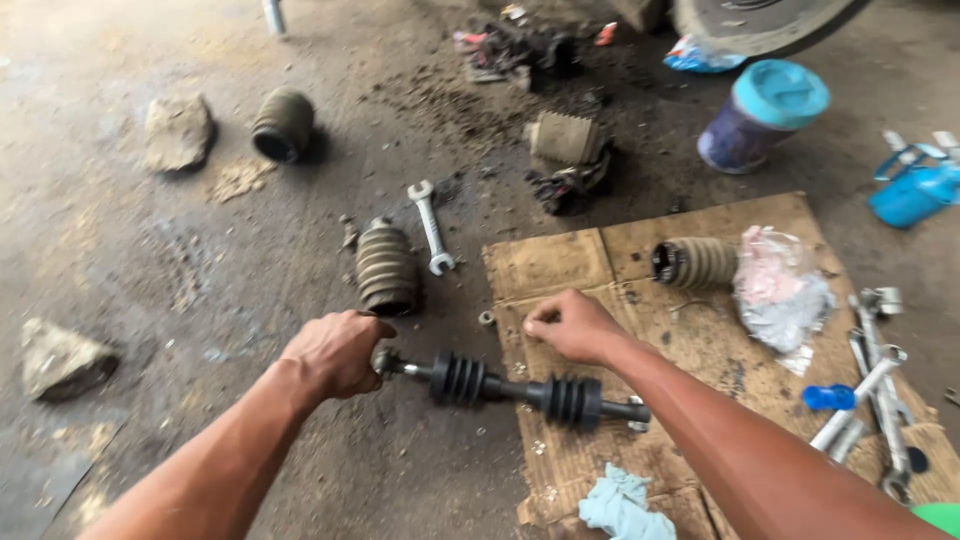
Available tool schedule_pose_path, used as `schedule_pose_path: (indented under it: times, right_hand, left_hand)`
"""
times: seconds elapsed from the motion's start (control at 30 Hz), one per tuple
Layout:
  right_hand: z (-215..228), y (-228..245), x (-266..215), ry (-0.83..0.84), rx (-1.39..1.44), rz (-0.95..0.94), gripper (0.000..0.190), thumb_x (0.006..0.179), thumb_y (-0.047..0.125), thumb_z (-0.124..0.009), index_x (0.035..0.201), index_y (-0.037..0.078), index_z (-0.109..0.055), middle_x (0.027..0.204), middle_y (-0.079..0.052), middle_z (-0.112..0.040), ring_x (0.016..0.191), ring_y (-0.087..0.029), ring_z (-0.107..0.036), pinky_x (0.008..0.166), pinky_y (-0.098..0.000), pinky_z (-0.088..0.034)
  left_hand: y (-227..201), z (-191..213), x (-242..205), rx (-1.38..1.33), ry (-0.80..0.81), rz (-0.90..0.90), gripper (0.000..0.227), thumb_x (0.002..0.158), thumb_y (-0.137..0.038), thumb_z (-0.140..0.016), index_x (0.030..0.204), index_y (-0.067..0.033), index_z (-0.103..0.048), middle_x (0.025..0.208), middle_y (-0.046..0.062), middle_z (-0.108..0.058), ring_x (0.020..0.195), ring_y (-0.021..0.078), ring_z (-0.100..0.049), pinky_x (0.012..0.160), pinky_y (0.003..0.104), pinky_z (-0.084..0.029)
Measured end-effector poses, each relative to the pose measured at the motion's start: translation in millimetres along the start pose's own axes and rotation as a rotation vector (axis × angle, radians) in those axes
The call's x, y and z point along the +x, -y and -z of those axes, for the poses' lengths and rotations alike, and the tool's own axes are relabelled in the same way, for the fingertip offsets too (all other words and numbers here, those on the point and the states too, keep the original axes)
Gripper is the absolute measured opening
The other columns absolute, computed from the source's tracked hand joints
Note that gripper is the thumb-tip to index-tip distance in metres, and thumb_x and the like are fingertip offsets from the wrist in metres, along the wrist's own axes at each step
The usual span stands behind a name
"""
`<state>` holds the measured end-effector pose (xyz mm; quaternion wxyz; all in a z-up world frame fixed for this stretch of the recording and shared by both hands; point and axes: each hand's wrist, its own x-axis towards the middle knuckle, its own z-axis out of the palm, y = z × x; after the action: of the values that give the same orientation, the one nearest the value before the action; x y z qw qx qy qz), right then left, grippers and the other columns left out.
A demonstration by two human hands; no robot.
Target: The person replaces a rubber boot on a mechanical axle assembly. They slide the boot onto the shaft, secure it with a clamp, and then work under a vehicle to align and install the assembly into its housing using a small tool.
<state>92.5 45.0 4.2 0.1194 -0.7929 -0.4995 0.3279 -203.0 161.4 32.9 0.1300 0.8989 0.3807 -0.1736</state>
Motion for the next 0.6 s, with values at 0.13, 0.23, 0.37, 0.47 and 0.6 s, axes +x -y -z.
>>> schedule_pose_path:
  times: [0.13,0.23,0.37,0.47,0.6]
  right_hand:
    - [22.3,-45.9,-21.8,-0.025,0.029,-0.042,0.026,0.078,0.010,-0.073,0.102,0.013,-0.083,0.103,-0.005,-0.082,0.099,-0.018,-0.076,0.090,-0.0334,-0.057]
    - [32.5,-66.9,-34.4,-0.043,0.079,-0.012,0.036,0.074,-0.003,-0.062,0.099,0.010,-0.084,0.100,-0.007,-0.083,0.098,-0.017,-0.077,0.089,-0.0328,-0.059]
    - [52.4,-74.3,-58.3,-0.053,0.080,0.010,0.025,0.075,0.009,-0.072,0.099,0.010,-0.082,0.098,-0.008,-0.083,0.094,-0.018,-0.078,0.087,-0.0330,-0.059]
    - [69.8,-70.6,-74.4,-0.061,0.029,0.005,0.024,0.078,0.017,-0.076,0.101,0.013,-0.082,0.100,-0.006,-0.082,0.093,-0.017,-0.077,0.088,-0.0313,-0.058]
    - [110.9,-55.9,-88.9,-0.143,-0.085,0.074,0.026,0.078,0.024,-0.080,0.100,0.011,-0.082,0.097,-0.008,-0.082,0.092,-0.017,-0.076,0.088,-0.0320,-0.057]
  left_hand:
    - [-25.7,36.3,2.8,0.008,-0.041,-0.059,0.042,0.079,-0.041,-0.076,0.114,-0.0181,-0.074,0.099,0.014,-0.076,0.096,0.0311,-0.073,0.083,0.043,-0.059]
    - [-50.7,57.4,12.6,-0.023,-0.113,-0.211,0.040,0.079,-0.042,-0.074,0.110,-0.0172,-0.076,0.097,0.014,-0.077,0.096,0.0329,-0.073,0.083,0.045,-0.058]
    - [-98.5,77.0,33.0,0.053,-0.075,-0.348,0.044,0.082,-0.046,-0.073,0.113,-0.0154,-0.075,0.102,0.015,-0.075,0.100,0.0341,-0.072,0.088,0.044,-0.058]
    - [-127.5,93.2,46.4,0.176,0.017,-0.375,0.051,0.088,-0.055,-0.069,0.120,-0.0154,-0.071,0.112,0.014,-0.073,0.106,0.0317,-0.072,0.095,0.044,-0.057]
    - [-131.8,148.5,54.1,0.360,-0.030,-0.342,0.050,0.087,-0.052,-0.071,0.125,-0.0188,-0.069,0.127,0.010,-0.070,0.120,0.0301,-0.066,0.103,0.046,-0.054]
